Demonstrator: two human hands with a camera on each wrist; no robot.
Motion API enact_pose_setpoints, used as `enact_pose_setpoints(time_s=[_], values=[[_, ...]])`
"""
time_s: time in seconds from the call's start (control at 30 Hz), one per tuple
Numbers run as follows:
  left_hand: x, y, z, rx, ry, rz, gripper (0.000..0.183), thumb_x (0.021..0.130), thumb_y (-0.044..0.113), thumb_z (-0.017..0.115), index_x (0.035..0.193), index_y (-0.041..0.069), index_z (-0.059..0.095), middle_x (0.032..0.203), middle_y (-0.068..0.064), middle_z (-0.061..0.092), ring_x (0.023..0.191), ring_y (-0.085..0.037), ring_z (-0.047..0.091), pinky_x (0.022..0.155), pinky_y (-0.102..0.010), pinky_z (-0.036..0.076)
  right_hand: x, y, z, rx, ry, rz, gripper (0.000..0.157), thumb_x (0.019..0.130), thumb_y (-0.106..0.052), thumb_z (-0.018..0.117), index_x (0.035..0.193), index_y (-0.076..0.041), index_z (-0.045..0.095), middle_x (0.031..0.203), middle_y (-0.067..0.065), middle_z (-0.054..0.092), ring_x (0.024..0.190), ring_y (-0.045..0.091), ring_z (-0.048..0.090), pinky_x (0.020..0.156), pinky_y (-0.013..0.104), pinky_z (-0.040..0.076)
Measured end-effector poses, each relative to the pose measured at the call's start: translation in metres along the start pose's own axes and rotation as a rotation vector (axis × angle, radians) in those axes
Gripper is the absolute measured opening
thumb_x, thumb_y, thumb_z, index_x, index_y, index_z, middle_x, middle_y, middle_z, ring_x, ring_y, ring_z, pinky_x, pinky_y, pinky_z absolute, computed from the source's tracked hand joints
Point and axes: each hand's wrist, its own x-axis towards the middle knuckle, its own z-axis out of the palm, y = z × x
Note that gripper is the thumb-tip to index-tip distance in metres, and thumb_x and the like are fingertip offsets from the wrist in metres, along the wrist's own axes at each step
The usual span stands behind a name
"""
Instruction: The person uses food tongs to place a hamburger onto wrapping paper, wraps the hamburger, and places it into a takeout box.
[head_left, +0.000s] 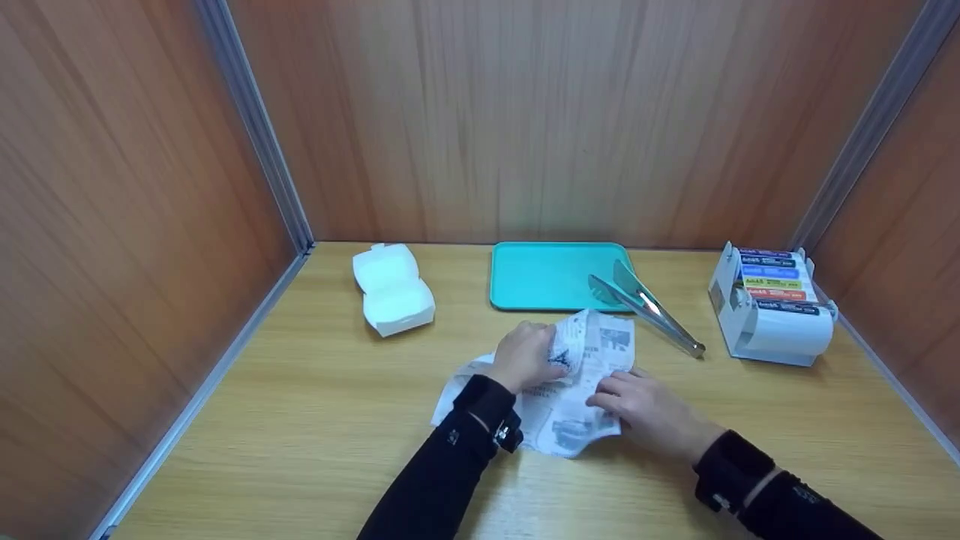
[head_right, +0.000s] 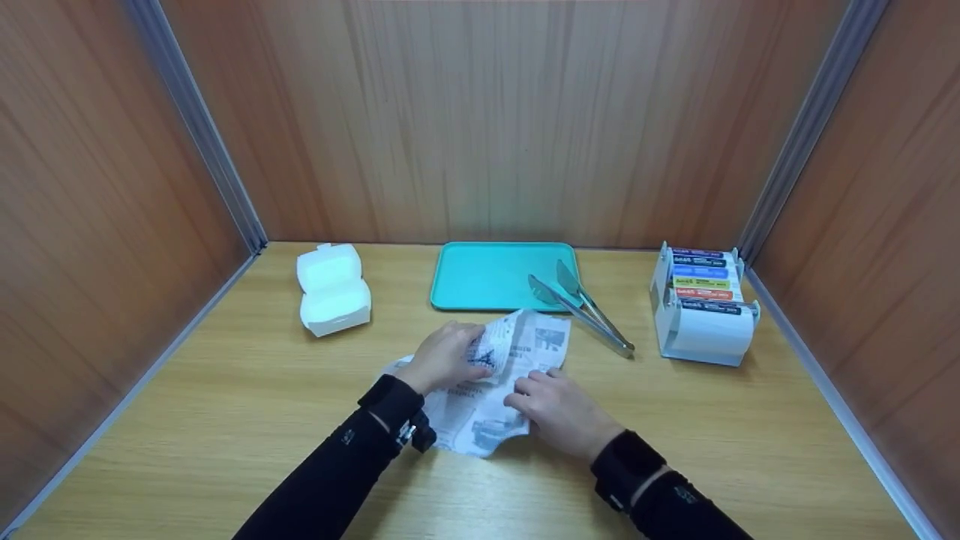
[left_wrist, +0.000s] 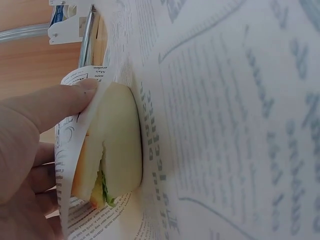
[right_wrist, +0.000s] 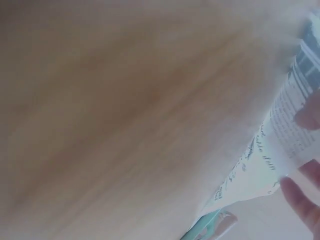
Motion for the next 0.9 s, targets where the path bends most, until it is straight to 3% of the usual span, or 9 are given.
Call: enact_pose_setpoints(time_s=[0.17,0.33,0.47,0.53,0.67,0.77,0.9], values=[[-0.004,0.001,0.001,0.001,0.005,0.029,0.056,0.083,0.04,0.093,0.125,0.009,0.071,0.111,-0.003,0.072,0.102,-0.02,0.061,0.09,-0.034,0.053,0.004,0.002,-0.006,0.029,0.038,0.006,0.025,0.08,-0.003,0.088,0.101,-0.015,0.082,0.101,-0.004,0.076,0.096,0.016,0.071,0.087,0.043,0.057],[-0.014,0.001,-0.002,0.013,-0.017,0.082,0.074,0.084,0.043,0.092,0.142,0.006,0.065,0.133,-0.008,0.07,0.117,-0.024,0.062,0.102,-0.035,0.053,0.012,-0.001,-0.024,0.1,0.033,0.069,0.027,0.081,-0.001,0.088,0.102,-0.018,0.083,0.103,-0.007,0.077,0.105,0.017,0.072,0.092,0.047,0.054],[-0.019,0.0,-0.005,0.018,-0.046,0.101,0.092,0.085,0.041,0.091,0.158,0.004,0.049,0.153,-0.013,0.057,0.138,-0.027,0.055,0.115,-0.039,0.047,0.025,0.0,-0.034,0.144,0.051,0.116,0.024,0.086,-0.001,0.086,0.105,-0.016,0.082,0.107,-0.005,0.077,0.11,0.018,0.071,0.1,0.051,0.054],[-0.019,0.0,-0.005,0.02,-0.037,0.117,0.087,0.091,0.032,0.087,0.16,0.002,0.044,0.155,-0.015,0.055,0.141,-0.028,0.053,0.117,-0.039,0.045,0.033,0.002,-0.035,0.16,0.062,0.154,0.023,0.088,-0.002,0.085,0.106,-0.015,0.081,0.108,-0.006,0.076,0.109,0.016,0.07,0.1,0.05,0.055],[-0.019,-0.006,-0.002,0.017,0.056,0.215,0.052,0.103,0.009,0.068,0.152,-0.002,0.054,0.143,-0.017,0.064,0.132,-0.029,0.061,0.112,-0.037,0.05,0.05,0.007,-0.031,0.203,0.085,0.242,0.02,0.093,-0.002,0.081,0.108,-0.015,0.078,0.108,-0.006,0.074,0.107,0.013,0.069,0.096,0.042,0.058],[-0.023,-0.015,-0.001,-0.098,0.093,0.292,0.041,0.105,0.0,0.055,0.146,-0.003,0.06,0.136,-0.018,0.067,0.129,-0.031,0.061,0.112,-0.039,0.049,0.062,0.01,-0.021,0.218,0.096,0.289,0.013,0.097,-0.005,0.077,0.106,-0.015,0.076,0.102,-0.005,0.074,0.1,0.012,0.07,0.092,0.039,0.059],[-0.024,-0.021,0.0,-0.352,0.054,0.267,0.035,0.105,0.008,0.054,0.137,0.003,0.067,0.13,-0.011,0.066,0.125,-0.026,0.059,0.111,-0.037,0.048,0.071,0.012,-0.007,0.204,0.104,0.354,0.008,0.1,-0.008,0.074,0.106,-0.013,0.075,0.096,-0.003,0.075,0.093,0.015,0.072,0.087,0.04,0.057]])
